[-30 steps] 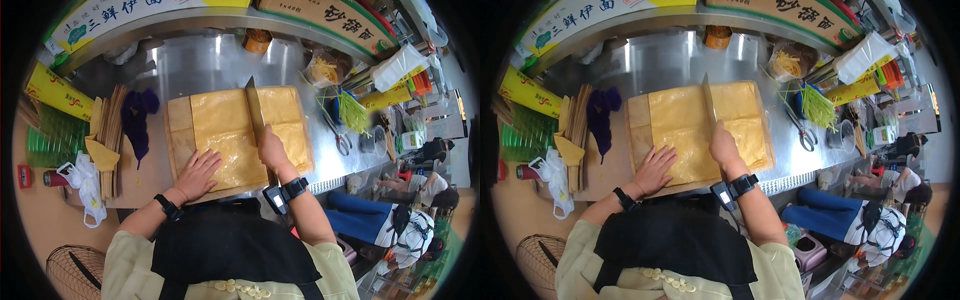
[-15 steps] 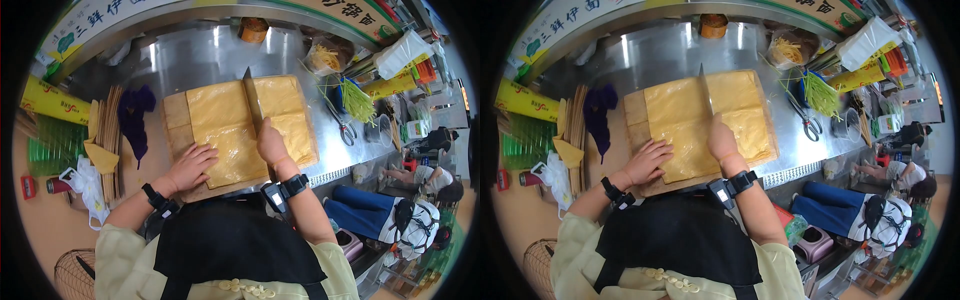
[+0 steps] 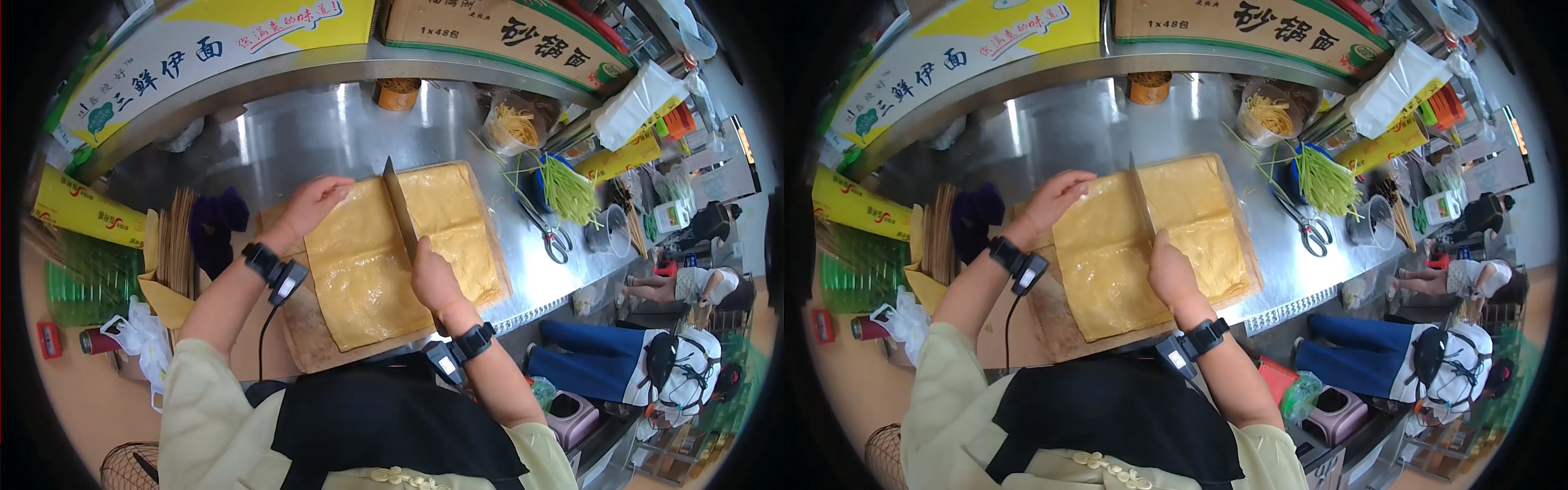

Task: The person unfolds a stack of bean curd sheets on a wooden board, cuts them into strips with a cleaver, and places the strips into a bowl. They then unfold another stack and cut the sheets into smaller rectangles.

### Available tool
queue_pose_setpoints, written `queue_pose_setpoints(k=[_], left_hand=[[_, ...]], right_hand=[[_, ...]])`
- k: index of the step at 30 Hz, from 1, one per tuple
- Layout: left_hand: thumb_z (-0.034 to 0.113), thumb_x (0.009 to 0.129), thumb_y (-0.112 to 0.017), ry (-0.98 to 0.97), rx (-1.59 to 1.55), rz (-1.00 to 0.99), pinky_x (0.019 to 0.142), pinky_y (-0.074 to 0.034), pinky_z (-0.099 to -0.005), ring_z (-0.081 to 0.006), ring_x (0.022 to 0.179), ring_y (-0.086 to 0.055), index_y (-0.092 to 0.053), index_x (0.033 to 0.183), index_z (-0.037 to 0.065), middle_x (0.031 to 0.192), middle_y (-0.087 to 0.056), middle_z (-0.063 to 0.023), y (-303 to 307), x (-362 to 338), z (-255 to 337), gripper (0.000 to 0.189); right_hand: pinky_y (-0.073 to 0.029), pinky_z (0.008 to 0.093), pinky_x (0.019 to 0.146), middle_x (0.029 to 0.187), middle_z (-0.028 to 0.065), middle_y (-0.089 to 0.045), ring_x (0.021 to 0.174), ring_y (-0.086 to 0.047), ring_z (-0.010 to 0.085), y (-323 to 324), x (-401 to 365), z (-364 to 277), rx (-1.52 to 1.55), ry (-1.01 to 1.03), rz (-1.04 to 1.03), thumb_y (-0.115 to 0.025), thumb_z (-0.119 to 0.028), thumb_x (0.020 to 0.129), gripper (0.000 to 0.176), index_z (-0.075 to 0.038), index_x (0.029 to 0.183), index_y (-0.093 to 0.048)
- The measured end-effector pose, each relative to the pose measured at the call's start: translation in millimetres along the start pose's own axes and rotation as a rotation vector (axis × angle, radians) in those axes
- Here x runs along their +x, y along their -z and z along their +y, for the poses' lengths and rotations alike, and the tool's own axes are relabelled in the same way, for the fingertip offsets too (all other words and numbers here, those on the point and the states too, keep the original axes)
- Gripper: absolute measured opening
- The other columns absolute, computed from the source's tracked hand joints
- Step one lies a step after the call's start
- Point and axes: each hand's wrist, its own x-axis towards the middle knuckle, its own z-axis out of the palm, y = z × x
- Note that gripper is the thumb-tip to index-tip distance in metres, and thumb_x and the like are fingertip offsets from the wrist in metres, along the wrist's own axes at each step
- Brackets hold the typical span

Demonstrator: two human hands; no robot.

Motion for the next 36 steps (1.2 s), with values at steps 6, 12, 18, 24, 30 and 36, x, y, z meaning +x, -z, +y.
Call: queue_pose_setpoints(k=[6,12,18,24,30,36], left_hand=[[0.024,0.099,-0.051,0.134,-0.107,-0.031,0.078,-0.049,-0.0246,-0.0112,0.085,-0.060,-0.055,0.127,0.007,0.106,-0.062,-0.0058,-21,54,-4,0.034],[0.029,0.101,-0.045,0.124,-0.097,-0.145,0.072,-0.049,-0.0232,-0.0101,0.079,-0.059,-0.054,0.129,0.006,0.103,-0.062,-0.0032,-29,90,10,0.037],[0.029,0.100,-0.046,0.162,0.007,-0.380,0.072,-0.051,-0.0244,-0.0118,0.078,-0.062,-0.062,0.116,0.005,0.102,-0.065,-0.0039,-20,114,19,0.032],[0.030,0.101,-0.046,0.207,0.130,-0.519,0.078,-0.051,-0.0261,-0.0138,0.083,-0.062,-0.064,0.106,0.005,0.096,-0.064,-0.0031,-18,132,26,0.031],[0.026,0.099,-0.042,0.174,0.238,-0.576,0.070,-0.046,-0.0283,-0.0135,0.073,-0.054,-0.058,0.089,0.007,0.084,-0.057,-0.0028,-34,138,19,0.027],[0.022,0.095,-0.042,0.057,0.352,-0.547,0.070,-0.045,-0.0311,-0.0169,0.073,-0.054,-0.055,0.087,0.006,0.083,-0.055,-0.0065,-39,140,12,0.021]], right_hand=[[-0.052,0.0511,0.066,0.078,0.0304,-0.063,0.074,-0.063,0.0464,-4,1,-1,-0.050,-0.024,-0.006,-0.047,-0.001,0.084,0.027,0.007,0.109,-0.041],[-0.052,0.0517,0.064,0.077,0.0307,-0.062,0.073,-0.063,0.0468,-5,2,4,-0.033,-0.004,0.001,-0.047,-0.001,0.084,0.025,0.007,0.107,-0.041],[-0.051,0.0521,0.064,0.076,0.0305,-0.062,0.072,-0.062,0.0475,-3,3,4,-0.007,-0.007,0.006,-0.048,0.000,0.083,0.020,0.004,0.101,-0.041],[-0.051,0.0524,0.064,0.076,0.0301,-0.061,0.073,-0.061,0.0479,-2,0,1,0.003,-0.026,-0.008,-0.050,0.000,0.082,0.023,0.004,0.101,-0.039],[-0.050,0.0523,0.065,0.076,0.0301,-0.061,0.073,-0.061,0.0476,-1,2,-1,0.003,-0.052,-0.029,-0.050,0.000,0.082,0.023,0.004,0.102,-0.039],[-0.050,0.0520,0.065,0.076,0.0303,-0.061,0.074,-0.061,0.0476,-1,5,4,0.026,-0.070,-0.055,-0.050,0.001,0.081,0.023,0.004,0.101,-0.039]])
